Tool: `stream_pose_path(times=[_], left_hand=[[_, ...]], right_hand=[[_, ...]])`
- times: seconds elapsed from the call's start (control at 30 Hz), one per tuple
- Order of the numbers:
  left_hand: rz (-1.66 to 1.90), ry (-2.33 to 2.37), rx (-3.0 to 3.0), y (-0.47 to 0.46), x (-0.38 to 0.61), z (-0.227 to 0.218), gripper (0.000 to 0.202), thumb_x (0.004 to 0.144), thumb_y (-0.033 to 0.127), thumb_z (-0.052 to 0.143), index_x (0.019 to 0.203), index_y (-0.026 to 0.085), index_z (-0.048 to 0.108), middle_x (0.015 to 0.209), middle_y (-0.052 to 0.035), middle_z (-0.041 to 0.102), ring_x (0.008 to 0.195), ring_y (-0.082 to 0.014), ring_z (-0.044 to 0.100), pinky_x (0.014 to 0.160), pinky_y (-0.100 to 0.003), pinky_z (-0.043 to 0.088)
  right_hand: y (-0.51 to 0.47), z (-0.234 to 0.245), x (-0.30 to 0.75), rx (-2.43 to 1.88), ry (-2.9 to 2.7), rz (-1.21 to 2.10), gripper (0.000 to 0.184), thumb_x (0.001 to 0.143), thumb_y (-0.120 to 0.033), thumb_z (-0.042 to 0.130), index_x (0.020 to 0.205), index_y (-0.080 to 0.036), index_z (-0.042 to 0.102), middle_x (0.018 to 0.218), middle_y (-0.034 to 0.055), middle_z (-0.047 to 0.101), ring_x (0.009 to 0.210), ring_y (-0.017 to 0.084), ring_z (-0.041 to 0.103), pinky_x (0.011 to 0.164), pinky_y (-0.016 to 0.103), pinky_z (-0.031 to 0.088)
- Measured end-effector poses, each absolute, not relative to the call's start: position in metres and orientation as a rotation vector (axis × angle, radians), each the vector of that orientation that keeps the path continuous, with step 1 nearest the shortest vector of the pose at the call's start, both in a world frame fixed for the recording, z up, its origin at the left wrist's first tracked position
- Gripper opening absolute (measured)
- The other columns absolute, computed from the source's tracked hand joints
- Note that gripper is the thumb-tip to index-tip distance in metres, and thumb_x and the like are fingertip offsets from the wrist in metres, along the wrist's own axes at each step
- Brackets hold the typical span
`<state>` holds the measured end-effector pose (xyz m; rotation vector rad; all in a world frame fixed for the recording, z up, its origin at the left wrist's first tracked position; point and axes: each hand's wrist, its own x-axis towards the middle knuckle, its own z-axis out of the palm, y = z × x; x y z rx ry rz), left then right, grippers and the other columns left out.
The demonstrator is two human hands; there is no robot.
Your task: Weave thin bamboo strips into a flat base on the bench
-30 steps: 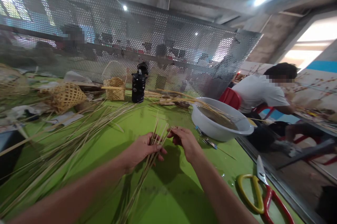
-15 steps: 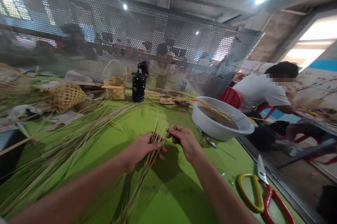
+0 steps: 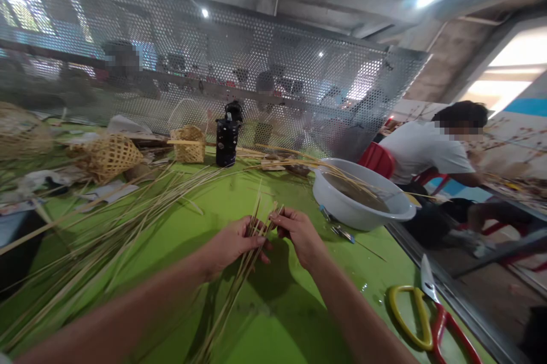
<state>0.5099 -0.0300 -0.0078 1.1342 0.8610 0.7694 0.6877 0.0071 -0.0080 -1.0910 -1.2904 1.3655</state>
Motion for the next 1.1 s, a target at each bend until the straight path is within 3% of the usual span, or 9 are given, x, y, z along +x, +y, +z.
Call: stream_pose_path(times=[0.77, 1.0, 1.1], left_hand=[[0.694, 0.825, 1.267, -0.034, 0.514, -0.006, 0.038, 0.085, 0.045, 0.067, 0.106, 0.019, 0.049, 0.090, -0.0038, 0.069, 0.065, -0.0163, 0.070, 0.054, -0.024, 0.050], [0.745, 0.762, 1.299, -0.031, 0.517, -0.017, 0.036, 0.084, 0.036, 0.069, 0.108, 0.017, 0.050, 0.089, -0.0035, 0.068, 0.065, -0.0174, 0.068, 0.064, -0.034, 0.058], [0.730, 0.743, 1.308, -0.031, 0.518, -0.018, 0.039, 0.084, 0.036, 0.070, 0.113, 0.018, 0.050, 0.092, -0.0034, 0.068, 0.065, -0.0171, 0.068, 0.064, -0.034, 0.057]], right_hand=[[0.005, -0.006, 0.684, -1.044, -1.248, 1.413, 0.024, 0.061, -0.037, 0.080, 0.065, -0.017, 0.069, 0.059, -0.0020, 0.056, 0.052, 0.010, 0.037, 0.052, 0.026, 0.026], [0.003, -0.008, 0.681, -1.073, -1.248, 1.445, 0.030, 0.059, -0.040, 0.081, 0.070, -0.015, 0.069, 0.059, -0.0019, 0.056, 0.051, 0.008, 0.038, 0.050, 0.025, 0.026], [0.003, -0.006, 0.681, -1.088, -1.226, 1.446, 0.027, 0.056, -0.037, 0.081, 0.065, -0.015, 0.068, 0.056, -0.0020, 0.055, 0.050, 0.008, 0.038, 0.050, 0.025, 0.025]])
